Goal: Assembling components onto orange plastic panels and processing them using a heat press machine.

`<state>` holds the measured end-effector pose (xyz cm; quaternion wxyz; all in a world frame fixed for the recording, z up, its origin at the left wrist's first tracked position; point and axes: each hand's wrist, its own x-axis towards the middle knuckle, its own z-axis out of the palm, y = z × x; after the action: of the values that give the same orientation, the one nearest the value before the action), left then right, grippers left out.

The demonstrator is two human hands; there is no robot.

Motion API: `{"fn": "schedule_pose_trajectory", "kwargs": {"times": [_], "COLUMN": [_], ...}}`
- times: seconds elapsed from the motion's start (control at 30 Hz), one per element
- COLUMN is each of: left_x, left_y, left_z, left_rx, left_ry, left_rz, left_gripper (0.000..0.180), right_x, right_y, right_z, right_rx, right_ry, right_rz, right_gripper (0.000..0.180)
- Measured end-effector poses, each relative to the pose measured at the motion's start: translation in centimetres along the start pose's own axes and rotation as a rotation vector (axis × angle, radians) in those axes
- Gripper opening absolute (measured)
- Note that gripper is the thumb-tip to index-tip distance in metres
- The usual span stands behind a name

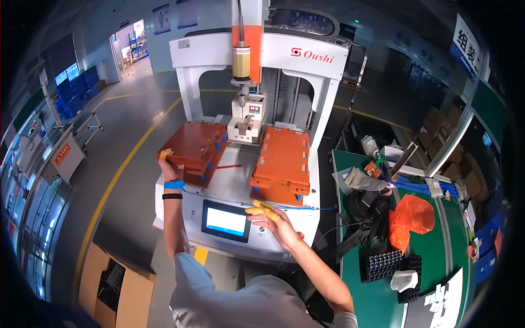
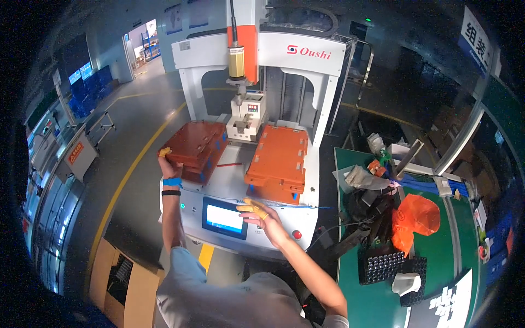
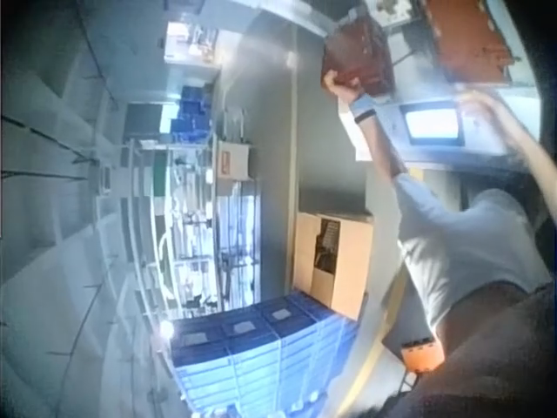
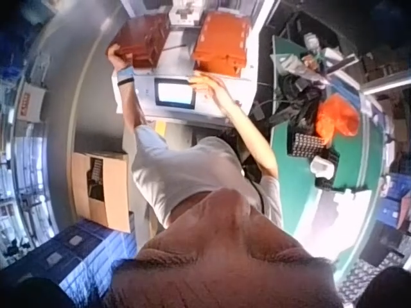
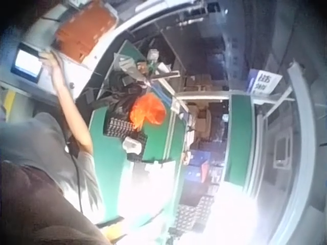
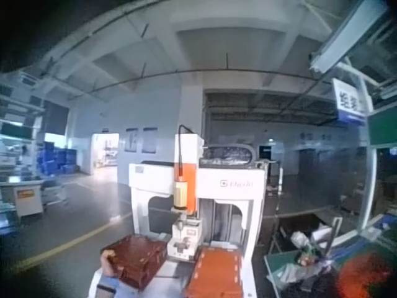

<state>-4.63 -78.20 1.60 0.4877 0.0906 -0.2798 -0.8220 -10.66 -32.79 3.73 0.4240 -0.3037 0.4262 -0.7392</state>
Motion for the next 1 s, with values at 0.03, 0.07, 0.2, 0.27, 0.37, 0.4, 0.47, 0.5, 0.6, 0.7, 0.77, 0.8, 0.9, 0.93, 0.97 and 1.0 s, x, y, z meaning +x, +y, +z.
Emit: {"fn": "schedule_pose_trajectory", "kwargs": {"times": [0.03, 0.07, 0.2, 0.27, 0.37, 0.4, 0.47, 0.5, 0.6, 0.7, 0.77, 0.8, 0.9, 0.93, 0.97, 1.0], "left_x": [0.7, 1.4, 2.2, 2.4, 0.6, -0.4, 1.6, 1.5, 1.4, -0.8, 1.2, 1.6, 1.2, 1.6, 1.9, 2.1], "left_y": [0.1, 0.0, 1.0, 1.2, -1.7, -2.7, -0.6, -0.9, -1.0, -2.7, 0.6, 0.6, -1.4, -0.9, -0.4, 0.0], "left_z": [-0.2, -0.4, 1.3, 1.1, 4.0, 5.4, -0.7, -0.4, 1.9, 6.6, 0.2, -0.9, 1.6, 1.4, 1.0, 0.2], "left_rx": [0.054, 0.108, 0.12, 0.12, 0.082, 0.126, 0.182, 0.107, 0.061, 0.131, 0.166, 0.162, 0.159, 0.155, 0.151, 0.178], "left_ry": [0.011, 0.024, 0.019, 0.044, 0.027, 0.026, 0.048, 0.045, 0.009, -0.017, 0.042, 0.053, 0.016, 0.083, 0.15, 0.118], "left_rz": [0.007, 0.017, -0.066, -0.076, -0.101, -0.1, -0.046, -0.059, -0.1, -0.155, -0.132, -0.139, -0.157, -0.201, -0.245, -0.21], "left_gripper": [0.022, 0.023, 0.016, 0.019, 0.02, 0.02, 0.02, 0.019, 0.019, 0.021, 0.025, 0.025, 0.028, 0.031, 0.033, 0.038], "right_x": [-0.1, -0.3, -0.5, -0.5, -0.2, -0.2, 0.1, -0.3, -0.7, -1.5, -1.3, -1.4, -2.1, -2.1, -2.4, -2.7], "right_y": [0.1, 0.2, 0.7, 0.7, 1.2, 1.7, 2.8, 3.1, 3.6, 3.0, 2.9, 2.9, 2.9, 3.2, 3.5, 3.3], "right_z": [-0.4, -0.6, -1.4, -1.3, -1.6, -1.9, -0.2, 0.0, -0.9, -2.7, -1.2, -1.2, -2.8, -3.2, -3.5, -3.2], "right_rx": [0.009, 0.018, 0.016, 0.006, 0.039, 0.076, 0.066, 0.042, 0.039, 0.058, 0.08, 0.075, 0.082, 0.096, 0.109, 0.106], "right_ry": [0.007, 0.016, 0.037, 0.037, 0.057, 0.073, -0.029, -0.03, -0.044, 0.023, -0.028, -0.009, 0.058, 0.051, 0.044, 0.032], "right_rz": [-0.011, -0.015, 0.004, 0.041, 0.038, 0.028, 0.048, 0.057, 0.027, 0.023, 0.042, 0.046, 0.032, 0.03, 0.029, 0.031], "right_gripper": [0.048, 0.047, 0.045, 0.045, 0.043, 0.043, 0.042, 0.043, 0.043, 0.044, 0.044, 0.044, 0.043, 0.043, 0.042, 0.042]}}
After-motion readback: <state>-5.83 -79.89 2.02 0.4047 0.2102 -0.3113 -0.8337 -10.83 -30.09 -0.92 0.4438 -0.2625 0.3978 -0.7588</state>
